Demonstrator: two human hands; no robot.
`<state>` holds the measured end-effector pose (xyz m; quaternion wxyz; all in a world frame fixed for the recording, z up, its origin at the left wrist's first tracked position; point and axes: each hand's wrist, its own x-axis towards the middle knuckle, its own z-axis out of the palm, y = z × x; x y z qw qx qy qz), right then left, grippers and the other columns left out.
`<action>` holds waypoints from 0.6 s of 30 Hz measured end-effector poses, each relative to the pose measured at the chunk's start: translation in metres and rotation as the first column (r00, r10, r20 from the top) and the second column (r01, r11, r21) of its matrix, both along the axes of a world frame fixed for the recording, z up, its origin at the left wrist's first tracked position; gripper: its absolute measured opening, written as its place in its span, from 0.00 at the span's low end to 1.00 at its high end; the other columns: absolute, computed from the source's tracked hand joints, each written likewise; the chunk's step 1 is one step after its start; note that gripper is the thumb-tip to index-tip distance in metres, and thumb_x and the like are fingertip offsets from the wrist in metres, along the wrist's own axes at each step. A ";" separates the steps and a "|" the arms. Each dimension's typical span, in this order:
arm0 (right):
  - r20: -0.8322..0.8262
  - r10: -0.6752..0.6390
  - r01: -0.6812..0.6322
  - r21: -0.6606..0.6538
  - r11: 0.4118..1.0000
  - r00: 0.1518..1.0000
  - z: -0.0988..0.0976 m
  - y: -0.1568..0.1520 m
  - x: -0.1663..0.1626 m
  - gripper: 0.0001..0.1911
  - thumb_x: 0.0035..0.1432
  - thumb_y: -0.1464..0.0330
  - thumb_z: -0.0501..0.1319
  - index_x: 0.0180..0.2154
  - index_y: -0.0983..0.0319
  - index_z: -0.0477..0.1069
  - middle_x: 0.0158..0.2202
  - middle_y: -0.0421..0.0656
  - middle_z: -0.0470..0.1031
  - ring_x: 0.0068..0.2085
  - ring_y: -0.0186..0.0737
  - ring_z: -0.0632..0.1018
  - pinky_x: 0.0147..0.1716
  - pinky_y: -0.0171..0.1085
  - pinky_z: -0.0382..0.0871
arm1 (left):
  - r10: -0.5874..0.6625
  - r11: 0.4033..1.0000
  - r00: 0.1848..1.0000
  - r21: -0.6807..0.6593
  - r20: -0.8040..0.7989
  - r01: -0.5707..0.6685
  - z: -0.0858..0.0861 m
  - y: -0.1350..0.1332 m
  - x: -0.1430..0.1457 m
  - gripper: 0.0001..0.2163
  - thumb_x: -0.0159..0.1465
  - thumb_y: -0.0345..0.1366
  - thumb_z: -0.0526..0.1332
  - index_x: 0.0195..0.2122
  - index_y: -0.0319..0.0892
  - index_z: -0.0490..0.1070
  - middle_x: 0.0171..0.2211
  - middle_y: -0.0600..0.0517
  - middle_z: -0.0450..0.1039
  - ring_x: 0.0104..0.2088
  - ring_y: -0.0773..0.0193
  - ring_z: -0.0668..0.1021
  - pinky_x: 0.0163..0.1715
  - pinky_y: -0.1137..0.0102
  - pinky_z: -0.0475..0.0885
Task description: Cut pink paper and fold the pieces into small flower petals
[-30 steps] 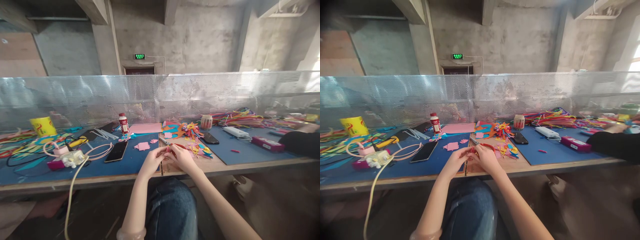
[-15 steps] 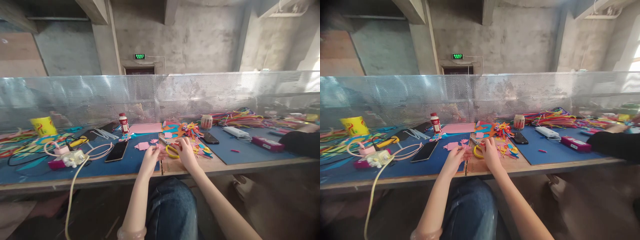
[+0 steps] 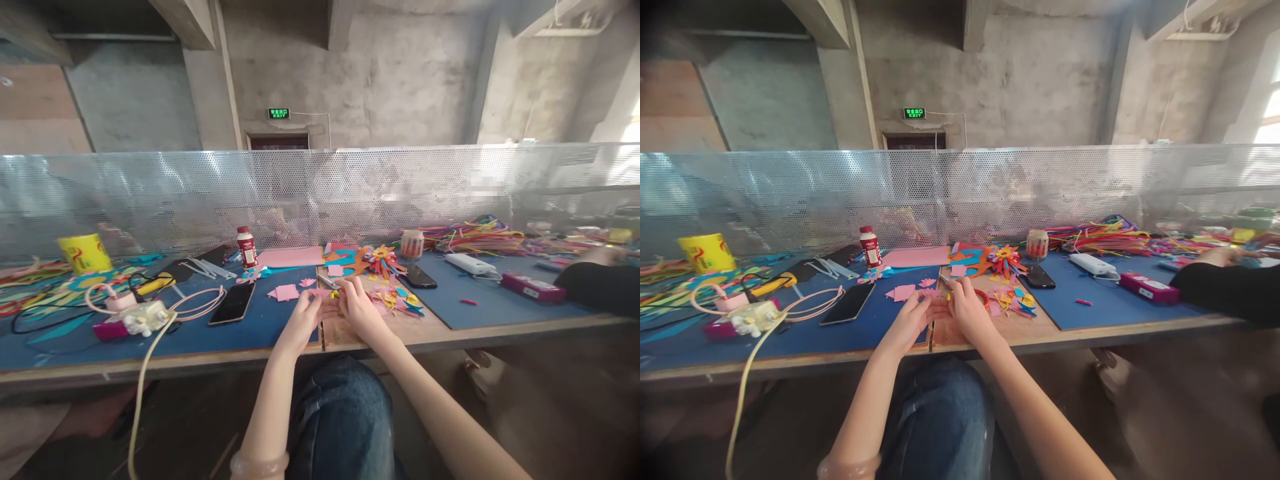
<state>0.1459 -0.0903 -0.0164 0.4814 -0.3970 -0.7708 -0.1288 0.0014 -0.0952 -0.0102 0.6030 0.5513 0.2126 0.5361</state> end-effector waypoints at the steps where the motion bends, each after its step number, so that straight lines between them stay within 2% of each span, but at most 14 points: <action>1: 0.009 0.002 -0.002 -0.007 1.000 1.000 0.000 0.000 0.000 0.16 0.57 0.77 0.46 0.47 0.62 0.58 0.42 0.49 0.62 0.43 0.43 0.70 0.41 0.41 0.68 | -0.003 1.000 1.000 0.004 0.005 0.003 0.000 0.000 0.000 0.10 0.57 0.40 0.58 0.35 0.42 0.60 0.33 0.47 0.75 0.38 0.58 0.77 0.41 0.62 0.70; 6: 0.032 -0.039 0.039 -0.009 0.999 0.999 -0.002 0.002 0.000 0.16 0.56 0.77 0.47 0.47 0.63 0.58 0.41 0.49 0.63 0.41 0.43 0.71 0.39 0.41 0.69 | -0.047 0.999 0.999 0.003 -0.008 0.047 0.001 0.000 0.000 0.09 0.58 0.39 0.57 0.35 0.41 0.61 0.37 0.47 0.73 0.38 0.59 0.77 0.37 0.65 0.70; 12: 0.038 -0.063 0.064 -0.017 0.998 0.997 -0.003 0.002 0.000 0.15 0.58 0.76 0.46 0.47 0.64 0.58 0.40 0.49 0.64 0.42 0.42 0.71 0.40 0.39 0.68 | -0.085 0.996 0.996 0.021 -0.025 0.085 0.002 -0.002 -0.001 0.09 0.59 0.40 0.57 0.36 0.40 0.63 0.36 0.47 0.73 0.38 0.60 0.76 0.36 0.67 0.70; 18: 0.049 -0.084 0.088 -0.097 0.991 0.995 -0.004 0.001 0.003 0.18 0.56 0.78 0.46 0.49 0.64 0.56 0.42 0.50 0.64 0.40 0.41 0.71 0.36 0.37 0.68 | -0.105 0.994 0.994 0.022 0.004 0.105 0.001 -0.002 0.000 0.09 0.58 0.39 0.58 0.35 0.39 0.65 0.36 0.47 0.73 0.38 0.60 0.76 0.35 0.67 0.69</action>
